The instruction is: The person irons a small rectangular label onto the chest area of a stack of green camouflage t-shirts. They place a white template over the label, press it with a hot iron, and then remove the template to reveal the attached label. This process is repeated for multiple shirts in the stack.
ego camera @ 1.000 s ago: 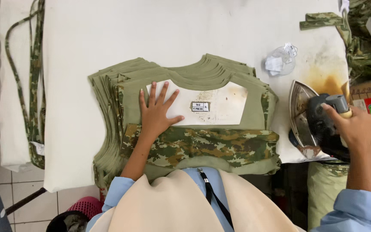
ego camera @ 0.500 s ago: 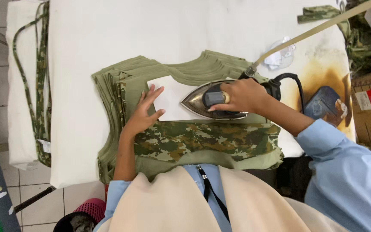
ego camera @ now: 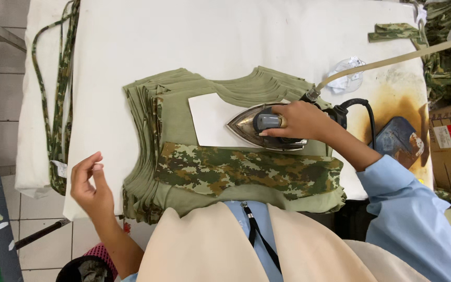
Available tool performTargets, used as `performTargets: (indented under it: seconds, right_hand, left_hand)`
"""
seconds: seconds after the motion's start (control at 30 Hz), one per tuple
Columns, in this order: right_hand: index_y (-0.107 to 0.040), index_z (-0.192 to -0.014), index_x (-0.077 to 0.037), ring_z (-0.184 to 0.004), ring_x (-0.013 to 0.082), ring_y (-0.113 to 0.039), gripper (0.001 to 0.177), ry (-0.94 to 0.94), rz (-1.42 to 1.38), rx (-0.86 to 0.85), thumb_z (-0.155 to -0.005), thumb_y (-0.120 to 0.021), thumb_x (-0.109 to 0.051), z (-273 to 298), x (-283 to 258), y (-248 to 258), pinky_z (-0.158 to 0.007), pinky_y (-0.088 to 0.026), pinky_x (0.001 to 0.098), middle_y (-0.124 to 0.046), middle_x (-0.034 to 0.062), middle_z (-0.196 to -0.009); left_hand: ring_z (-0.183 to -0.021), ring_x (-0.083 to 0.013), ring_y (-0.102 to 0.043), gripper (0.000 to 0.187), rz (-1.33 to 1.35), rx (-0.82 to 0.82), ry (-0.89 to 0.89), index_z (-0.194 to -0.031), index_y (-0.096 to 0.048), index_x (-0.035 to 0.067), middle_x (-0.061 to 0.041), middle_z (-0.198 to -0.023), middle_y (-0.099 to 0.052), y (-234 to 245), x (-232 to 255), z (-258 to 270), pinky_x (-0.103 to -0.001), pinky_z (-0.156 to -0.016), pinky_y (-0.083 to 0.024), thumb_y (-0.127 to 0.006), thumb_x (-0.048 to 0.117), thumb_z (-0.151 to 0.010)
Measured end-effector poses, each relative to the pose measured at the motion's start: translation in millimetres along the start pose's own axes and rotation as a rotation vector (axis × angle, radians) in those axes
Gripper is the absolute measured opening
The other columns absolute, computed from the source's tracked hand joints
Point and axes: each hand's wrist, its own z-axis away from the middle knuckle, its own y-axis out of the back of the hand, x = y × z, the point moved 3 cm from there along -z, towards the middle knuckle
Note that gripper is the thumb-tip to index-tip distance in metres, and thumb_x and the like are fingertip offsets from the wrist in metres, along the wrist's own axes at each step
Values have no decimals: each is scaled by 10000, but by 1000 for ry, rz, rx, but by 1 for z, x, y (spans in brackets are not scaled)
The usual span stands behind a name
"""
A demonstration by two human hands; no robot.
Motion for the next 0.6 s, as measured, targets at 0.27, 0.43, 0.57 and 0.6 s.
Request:
performTargets:
  seconds: [0.27,0.43,0.57,0.6]
  right_hand:
    - [-601,-970,-74,-646,296,-539,539,-192,-165,231,-777,-690,-569,63,75,5,-628,-444,434,-560,147,-659]
    - [-680,-1008,-16,-765,353,-591,474,-551,-207,426,-908,-649,-479,152,158,-7,-691,-411,441,-650,216,-775]
    - [-667,-1069,73,-907,510,-607,720,-837,-98,360,-961,-544,-628,194,227,-54,-745,-433,501,-668,362,-836]
    - [-665,-1149,110,-927,552,-595,797,-854,-48,363,-958,-521,-649,200,242,-66,-731,-443,539,-663,401,-916]
  left_hand:
    - [-984,-225,-543,300,-15,-565,-20,-1203,-638,66,-102,-1056,-611,-142,40,-38,-373,-854,-440,-513,227,-983]
    - [-1304,-326,-335,656,-513,-717,-143,-1468,-363,43,-117,-1417,-436,-210,0,-24,-525,-987,-382,-473,448,-964]
    - [-1288,-331,-329,648,-490,-579,-161,-1449,-384,93,-120,-1397,-410,-223,-17,-19,-532,-1005,-310,-515,488,-953]
    - [-1262,-323,-357,625,-465,-522,-161,-1432,-414,112,-110,-1360,-440,-224,-18,-21,-519,-990,-322,-519,497,-950]
